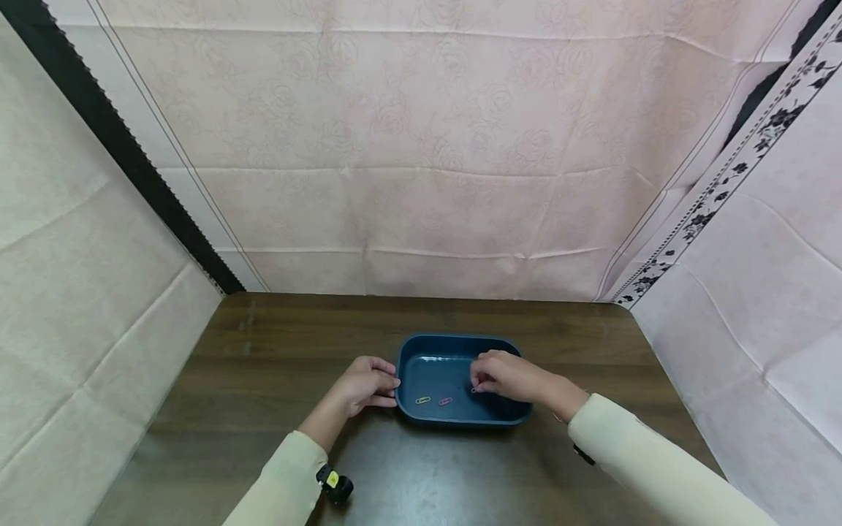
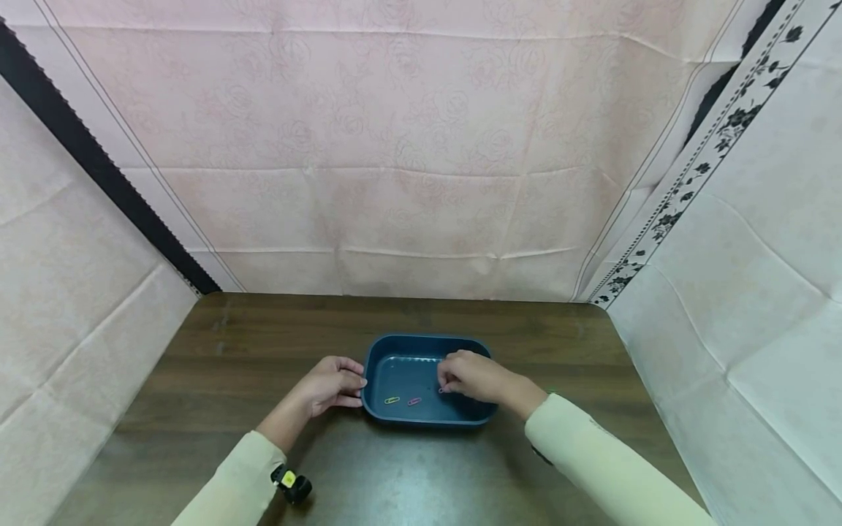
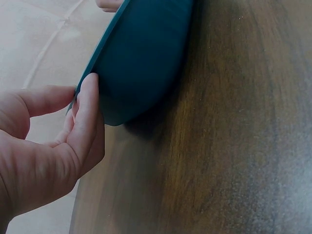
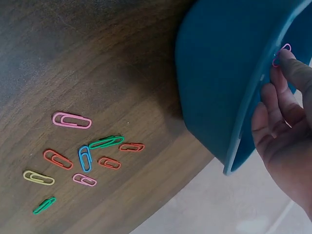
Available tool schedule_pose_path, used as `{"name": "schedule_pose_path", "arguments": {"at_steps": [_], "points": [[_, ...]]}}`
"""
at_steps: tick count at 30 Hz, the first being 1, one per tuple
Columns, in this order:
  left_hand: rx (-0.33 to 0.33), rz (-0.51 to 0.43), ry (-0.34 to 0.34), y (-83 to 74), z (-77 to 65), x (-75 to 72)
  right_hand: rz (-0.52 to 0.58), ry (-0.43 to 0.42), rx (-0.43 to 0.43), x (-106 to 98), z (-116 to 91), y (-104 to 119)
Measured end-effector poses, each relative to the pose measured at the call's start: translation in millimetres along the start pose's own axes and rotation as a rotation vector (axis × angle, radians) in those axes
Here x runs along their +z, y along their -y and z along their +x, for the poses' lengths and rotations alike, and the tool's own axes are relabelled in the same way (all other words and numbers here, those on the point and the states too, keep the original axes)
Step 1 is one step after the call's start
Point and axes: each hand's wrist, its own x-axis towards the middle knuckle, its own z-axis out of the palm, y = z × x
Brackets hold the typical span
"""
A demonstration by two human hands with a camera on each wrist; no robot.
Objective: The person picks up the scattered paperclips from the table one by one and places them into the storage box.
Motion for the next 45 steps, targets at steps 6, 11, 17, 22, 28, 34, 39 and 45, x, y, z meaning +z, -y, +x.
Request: {"name": "schedule_pose_path", "arguments": {"at_steps": [6, 11, 17, 22, 28, 34, 39, 45], "points": [[0.001, -0.001, -0.003, 0.3, -0.2, 0.2, -0.003, 0.055, -0.018, 6, 6, 3], [-0.003, -0.001, -0.005, 0.5, -0.1, 0.5, -0.027, 0.079, -0.036, 10, 12, 8], [-0.006, -0.002, -0.006, -0.8, -0.9, 0.8, -0.056, 0.099, -0.049, 13, 18, 11], [-0.007, 0.003, -0.005, -1.4, -1.1, 0.9, -0.064, 0.136, -0.031, 16, 23, 9], [-0.006, 0.002, -0.003, -1.0, -0.5, 0.7, -0.083, 0.174, 0.002, 19, 29, 6], [-0.008, 0.006, 0.003, -1.6, -1.0, 0.6, -0.104, 0.182, 0.014, 24, 32, 2], [-0.007, 0.008, 0.001, -1.6, -1.4, 0.0, -0.124, 0.182, 0.012, 23, 33, 5], [-0.004, 0.011, -0.004, -1.0, -1.4, 0.2, -0.155, 0.188, 0.010, 22, 32, 8]]}}
